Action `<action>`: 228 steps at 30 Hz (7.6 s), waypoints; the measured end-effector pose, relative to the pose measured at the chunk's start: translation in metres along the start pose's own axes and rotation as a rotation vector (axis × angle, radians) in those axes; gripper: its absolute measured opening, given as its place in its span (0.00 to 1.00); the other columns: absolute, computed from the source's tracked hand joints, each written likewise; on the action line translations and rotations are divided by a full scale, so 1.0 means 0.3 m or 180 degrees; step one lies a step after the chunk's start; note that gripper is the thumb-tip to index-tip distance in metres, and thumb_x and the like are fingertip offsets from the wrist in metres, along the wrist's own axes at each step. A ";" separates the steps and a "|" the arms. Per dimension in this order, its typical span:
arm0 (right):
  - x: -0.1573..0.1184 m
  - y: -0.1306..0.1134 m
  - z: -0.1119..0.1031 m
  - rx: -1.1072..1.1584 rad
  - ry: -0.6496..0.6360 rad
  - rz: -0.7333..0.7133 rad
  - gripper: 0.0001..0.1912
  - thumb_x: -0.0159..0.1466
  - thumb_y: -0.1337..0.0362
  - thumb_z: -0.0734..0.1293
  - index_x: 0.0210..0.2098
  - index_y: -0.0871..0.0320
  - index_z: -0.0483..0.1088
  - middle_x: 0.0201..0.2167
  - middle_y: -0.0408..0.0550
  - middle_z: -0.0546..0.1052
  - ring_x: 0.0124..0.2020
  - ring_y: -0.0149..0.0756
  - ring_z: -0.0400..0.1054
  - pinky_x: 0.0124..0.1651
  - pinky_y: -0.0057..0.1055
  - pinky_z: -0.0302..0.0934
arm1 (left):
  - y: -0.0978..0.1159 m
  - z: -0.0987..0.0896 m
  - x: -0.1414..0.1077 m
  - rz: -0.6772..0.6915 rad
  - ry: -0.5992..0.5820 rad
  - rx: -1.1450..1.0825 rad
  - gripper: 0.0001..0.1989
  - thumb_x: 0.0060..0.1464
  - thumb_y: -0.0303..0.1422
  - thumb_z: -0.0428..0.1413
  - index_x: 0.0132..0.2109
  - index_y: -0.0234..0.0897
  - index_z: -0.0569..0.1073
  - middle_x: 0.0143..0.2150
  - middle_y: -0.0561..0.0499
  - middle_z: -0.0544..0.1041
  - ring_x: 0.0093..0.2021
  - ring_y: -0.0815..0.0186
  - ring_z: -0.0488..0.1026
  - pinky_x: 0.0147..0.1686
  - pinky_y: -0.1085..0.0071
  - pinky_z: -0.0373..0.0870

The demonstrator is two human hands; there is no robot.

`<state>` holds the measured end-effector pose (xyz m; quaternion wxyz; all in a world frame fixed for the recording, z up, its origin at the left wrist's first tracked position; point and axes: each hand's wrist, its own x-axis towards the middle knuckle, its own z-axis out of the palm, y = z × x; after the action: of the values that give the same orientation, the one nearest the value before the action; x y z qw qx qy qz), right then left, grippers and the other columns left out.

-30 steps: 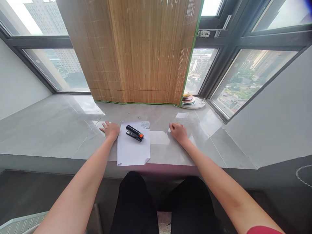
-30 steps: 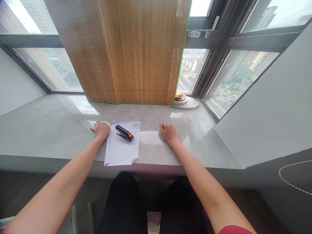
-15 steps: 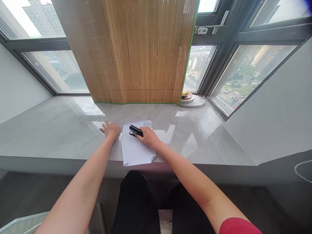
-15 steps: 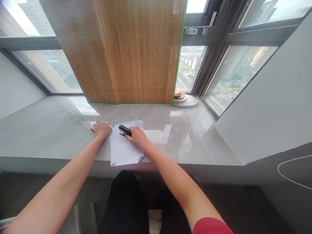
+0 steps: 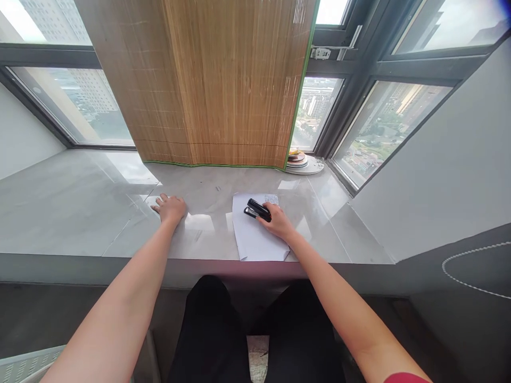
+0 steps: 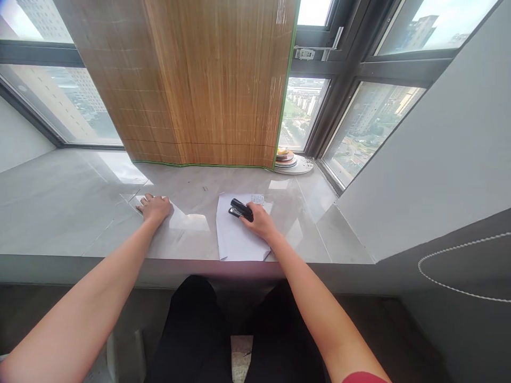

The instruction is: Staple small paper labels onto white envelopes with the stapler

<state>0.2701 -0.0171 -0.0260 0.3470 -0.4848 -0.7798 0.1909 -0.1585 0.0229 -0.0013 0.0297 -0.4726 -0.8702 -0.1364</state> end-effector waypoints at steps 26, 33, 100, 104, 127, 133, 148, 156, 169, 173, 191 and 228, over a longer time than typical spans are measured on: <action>0.029 0.045 -0.050 0.1005 0.0047 -0.0017 0.17 0.60 0.58 0.69 0.49 0.53 0.78 0.49 0.50 0.82 0.52 0.49 0.75 0.60 0.47 0.67 | 0.369 0.050 -0.506 0.2502 -0.0926 -0.1450 0.33 0.62 0.44 0.67 0.69 0.38 0.71 0.70 0.36 0.75 0.72 0.42 0.70 0.74 0.47 0.62; 0.021 0.037 -0.055 0.1148 0.0018 0.0022 0.21 0.62 0.55 0.70 0.53 0.53 0.79 0.53 0.53 0.83 0.56 0.50 0.75 0.63 0.46 0.66 | 0.381 0.049 -0.502 0.2506 -0.0869 -0.1390 0.26 0.62 0.43 0.66 0.64 0.41 0.74 0.68 0.40 0.77 0.71 0.44 0.72 0.71 0.48 0.64; -0.035 -0.058 -0.056 0.0278 0.0958 -0.0273 0.12 0.60 0.64 0.73 0.45 0.56 0.80 0.41 0.52 0.86 0.41 0.48 0.80 0.46 0.43 0.75 | 0.366 -0.011 -0.513 0.1704 -0.1285 -0.3479 0.21 0.62 0.43 0.67 0.58 0.41 0.76 0.64 0.40 0.80 0.70 0.48 0.74 0.73 0.54 0.64; -0.132 -0.206 -0.039 -0.0241 0.1607 -0.0939 0.12 0.70 0.68 0.68 0.50 0.53 0.81 0.45 0.53 0.86 0.48 0.48 0.80 0.51 0.44 0.76 | 0.402 -0.091 -0.604 0.0097 -0.0839 -0.5439 0.22 0.79 0.49 0.44 0.54 0.39 0.76 0.68 0.38 0.78 0.73 0.54 0.72 0.74 0.56 0.64; -0.132 -0.244 -0.014 0.0295 0.1603 0.0750 0.11 0.61 0.54 0.75 0.41 0.51 0.80 0.37 0.51 0.86 0.37 0.50 0.79 0.45 0.46 0.75 | 0.332 -0.114 -0.780 -0.0772 -0.1631 -0.6427 0.21 0.70 0.45 0.47 0.52 0.38 0.78 0.64 0.33 0.80 0.71 0.48 0.74 0.66 0.46 0.79; -0.071 -0.189 -0.030 0.0442 0.0894 0.1172 0.15 0.53 0.55 0.79 0.37 0.53 0.78 0.36 0.51 0.85 0.40 0.51 0.79 0.46 0.45 0.74 | 0.333 -0.150 -0.850 -0.0546 -0.2122 -0.6680 0.27 0.74 0.50 0.40 0.59 0.38 0.76 0.73 0.36 0.74 0.75 0.51 0.70 0.70 0.48 0.74; -0.317 -0.549 -0.008 0.1502 0.0490 0.0108 0.09 0.63 0.64 0.74 0.43 0.49 0.83 0.35 0.45 0.84 0.34 0.43 0.77 0.39 0.41 0.75 | 0.416 -0.256 -0.955 0.0349 -0.2359 -0.5940 0.27 0.72 0.59 0.41 0.53 0.42 0.70 0.64 0.40 0.80 0.59 0.51 0.81 0.52 0.56 0.80; -0.320 -0.430 -0.093 0.1588 0.0821 0.0244 0.08 0.67 0.54 0.75 0.38 0.51 0.84 0.37 0.48 0.84 0.36 0.42 0.81 0.40 0.39 0.80 | 0.265 -0.150 -0.720 0.0887 -0.0209 -0.2743 0.22 0.72 0.46 0.48 0.59 0.38 0.77 0.67 0.33 0.76 0.72 0.42 0.69 0.75 0.44 0.61; 0.171 0.180 -0.313 -0.0777 0.1448 0.1533 0.12 0.67 0.56 0.68 0.35 0.56 0.80 0.40 0.61 0.86 0.43 0.54 0.78 0.53 0.48 0.70 | 0.210 -0.039 -0.652 0.0706 -0.0089 -0.0596 0.30 0.71 0.39 0.50 0.75 0.37 0.73 0.80 0.27 0.62 0.81 0.24 0.49 0.74 0.22 0.45; 0.288 0.255 -0.275 -0.0894 0.1074 0.1496 0.10 0.66 0.62 0.68 0.37 0.58 0.81 0.42 0.62 0.84 0.48 0.53 0.75 0.54 0.46 0.68 | 0.213 -0.047 -0.649 0.0699 -0.0162 -0.0469 0.30 0.71 0.38 0.49 0.75 0.34 0.73 0.80 0.24 0.60 0.81 0.23 0.49 0.74 0.23 0.45; 0.111 0.216 -0.191 -0.1656 0.0090 0.1502 0.18 0.77 0.63 0.58 0.40 0.58 0.79 0.51 0.62 0.79 0.57 0.53 0.71 0.61 0.45 0.61 | 0.223 -0.035 -0.648 0.0605 -0.0257 -0.0114 0.30 0.73 0.39 0.48 0.77 0.40 0.70 0.80 0.29 0.62 0.81 0.26 0.51 0.74 0.25 0.47; 0.128 0.154 -0.191 -0.1619 -0.0093 0.1750 0.21 0.77 0.65 0.55 0.50 0.60 0.80 0.58 0.65 0.76 0.64 0.54 0.68 0.70 0.46 0.57 | 0.286 0.071 -0.383 0.1779 0.0872 -0.2777 0.17 0.73 0.27 0.46 0.55 0.37 0.79 0.45 0.40 0.83 0.41 0.56 0.82 0.45 0.60 0.78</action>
<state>0.3295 0.0360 -0.0023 0.1401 -0.7440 -0.6479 0.0841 -0.0223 -0.0207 -0.0246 -0.0210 -0.6326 -0.5619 -0.5327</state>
